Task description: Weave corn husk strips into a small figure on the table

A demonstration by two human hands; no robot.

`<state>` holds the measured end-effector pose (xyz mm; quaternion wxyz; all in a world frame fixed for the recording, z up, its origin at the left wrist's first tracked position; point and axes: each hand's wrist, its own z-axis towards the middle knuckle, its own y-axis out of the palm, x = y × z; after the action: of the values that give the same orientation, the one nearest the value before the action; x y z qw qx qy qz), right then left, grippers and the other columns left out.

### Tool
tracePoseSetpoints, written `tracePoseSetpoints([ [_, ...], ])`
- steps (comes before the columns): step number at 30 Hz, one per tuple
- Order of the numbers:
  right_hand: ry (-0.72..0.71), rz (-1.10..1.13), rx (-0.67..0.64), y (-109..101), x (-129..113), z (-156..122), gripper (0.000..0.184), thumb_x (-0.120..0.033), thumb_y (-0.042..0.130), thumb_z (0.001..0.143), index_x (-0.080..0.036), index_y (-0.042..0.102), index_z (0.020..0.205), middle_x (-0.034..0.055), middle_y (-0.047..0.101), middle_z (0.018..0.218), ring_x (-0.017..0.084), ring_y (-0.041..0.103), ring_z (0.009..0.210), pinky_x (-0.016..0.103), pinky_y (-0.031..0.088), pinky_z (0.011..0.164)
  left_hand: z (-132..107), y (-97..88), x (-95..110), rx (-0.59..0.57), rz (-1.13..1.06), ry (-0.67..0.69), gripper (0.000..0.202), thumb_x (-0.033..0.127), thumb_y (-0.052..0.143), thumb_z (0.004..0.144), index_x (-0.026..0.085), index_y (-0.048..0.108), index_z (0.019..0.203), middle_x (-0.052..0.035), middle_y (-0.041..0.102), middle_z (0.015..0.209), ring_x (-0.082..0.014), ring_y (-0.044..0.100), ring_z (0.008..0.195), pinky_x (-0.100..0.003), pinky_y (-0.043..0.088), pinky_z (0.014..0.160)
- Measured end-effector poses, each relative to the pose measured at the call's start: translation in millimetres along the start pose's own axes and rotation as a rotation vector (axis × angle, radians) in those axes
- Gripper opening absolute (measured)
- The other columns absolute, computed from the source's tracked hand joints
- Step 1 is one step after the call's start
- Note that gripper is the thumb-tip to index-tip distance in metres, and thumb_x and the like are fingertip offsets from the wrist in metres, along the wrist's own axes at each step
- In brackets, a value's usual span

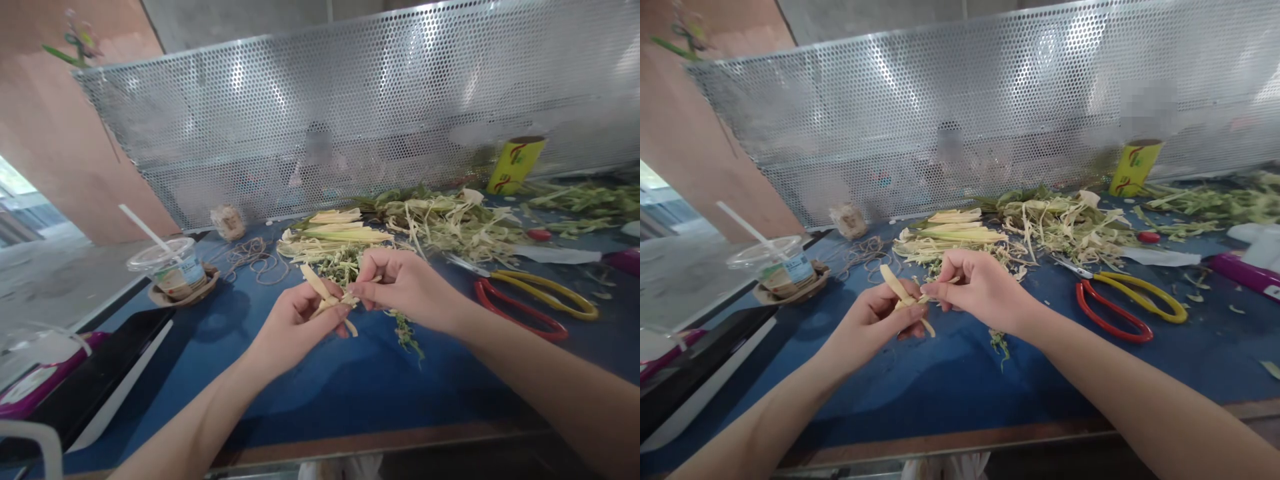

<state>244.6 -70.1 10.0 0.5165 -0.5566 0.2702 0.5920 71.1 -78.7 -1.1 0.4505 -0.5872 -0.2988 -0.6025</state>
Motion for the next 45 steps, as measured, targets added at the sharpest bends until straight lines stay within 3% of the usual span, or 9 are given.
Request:
tracePoseSetpoints([
  [8,0.006,0.057,-0.08,-3,6,3,0.024,-0.035,0.062,0.072,-0.018,0.045,0.071,-0.0034,0.054,0.058,0.006,0.045,0.047,0.019,0.036,0.044,0,-3.5,-5,0.086,0.024,-0.029,0.019,0.031,0.06,0.074,0.017,0.052,0.083,0.0041,0.057,0.054,-0.0074,0.051,0.048,-0.017,0.037,0.044],
  [12,-0.005,-0.159,-0.215,3,9,0,0.028,-0.038,0.064,0.07,-0.017,0.049,0.08,-0.0022,0.052,0.068,0.008,0.047,0.057,0.019,0.038,0.052,3,-8.0,-6,0.18,0.018,0.053,0.023,0.028,0.065,0.07,0.017,0.05,0.084,0.005,0.057,0.059,-0.0067,0.051,0.048,-0.018,0.039,0.046],
  [17,-0.2,-0.31,-0.347,4,9,-2,0.026,-0.032,0.04,0.087,-0.015,0.05,0.069,-0.0031,0.046,0.059,0.006,0.043,0.054,0.018,0.033,0.052,4,-6.9,-3,0.097,0.009,0.016,0.021,0.025,0.067,0.067,0.015,0.053,0.078,0.0056,0.053,0.059,-0.005,0.049,0.049,-0.016,0.039,0.045],
  [22,-0.416,-0.411,-0.5,-13,7,3,0.03,-0.023,0.043,0.085,-0.015,0.039,0.056,-0.0058,0.027,0.053,0.004,0.028,0.049,0.018,0.025,0.048,0,-1.8,-2,-0.046,-0.058,-0.068,0.021,0.029,0.065,0.069,0.014,0.053,0.077,0.0069,0.047,0.053,-0.0034,0.042,0.044,-0.016,0.035,0.042],
  [30,-0.42,-0.437,-0.58,-30,8,7,0.036,-0.026,0.043,0.085,-0.016,0.032,0.052,-0.0045,0.028,0.053,0.005,0.029,0.048,0.019,0.025,0.048,-1,-4.4,-3,-0.097,0.061,-0.04,0.021,0.034,0.057,0.076,0.014,0.052,0.075,0.0057,0.045,0.052,-0.0042,0.04,0.043,-0.016,0.033,0.04],
  [35,-0.382,-0.434,-0.592,-35,7,9,0.033,-0.027,0.044,0.085,-0.016,0.039,0.053,-0.0043,0.031,0.053,0.005,0.032,0.048,0.02,0.027,0.049,0,-7.2,-1,-0.114,0.073,-0.009,0.023,0.033,0.057,0.077,0.014,0.052,0.066,0.0054,0.043,0.052,-0.0037,0.04,0.045,-0.016,0.033,0.042],
  [38,-0.216,-0.375,-0.639,-35,6,9,0.026,-0.022,0.041,0.085,-0.015,0.047,0.061,-0.0025,0.045,0.057,0.006,0.042,0.052,0.02,0.034,0.053,0,-9.1,-1,-0.1,0.077,-0.04,0.017,0.03,0.057,0.077,0.014,0.055,0.081,0.0043,0.05,0.056,-0.0046,0.043,0.048,-0.017,0.035,0.045],
  [41,-0.068,-0.326,-0.626,-31,5,7,0.012,-0.02,0.044,0.083,-0.015,0.054,0.088,0.0027,0.058,0.08,0.01,0.053,0.069,0.022,0.041,0.063,0,-9.6,-2,-0.136,0.015,-0.082,0.037,0.025,0.056,0.079,0.019,0.045,0.114,0.0012,0.059,0.072,-0.0059,0.047,0.056,-0.018,0.038,0.051],
  [45,-0.116,-0.225,-0.435,-17,11,6,0.044,-0.03,0.054,0.079,-0.02,0.04,0.119,0.0017,0.058,0.086,0.012,0.054,0.074,0.024,0.042,0.064,0,-6.6,-1,-0.163,-0.07,-0.071,0.067,0.021,0.055,0.08,0.024,0.016,0.134,0.0022,0.06,0.068,-0.0061,0.048,0.054,-0.018,0.036,0.049],
])
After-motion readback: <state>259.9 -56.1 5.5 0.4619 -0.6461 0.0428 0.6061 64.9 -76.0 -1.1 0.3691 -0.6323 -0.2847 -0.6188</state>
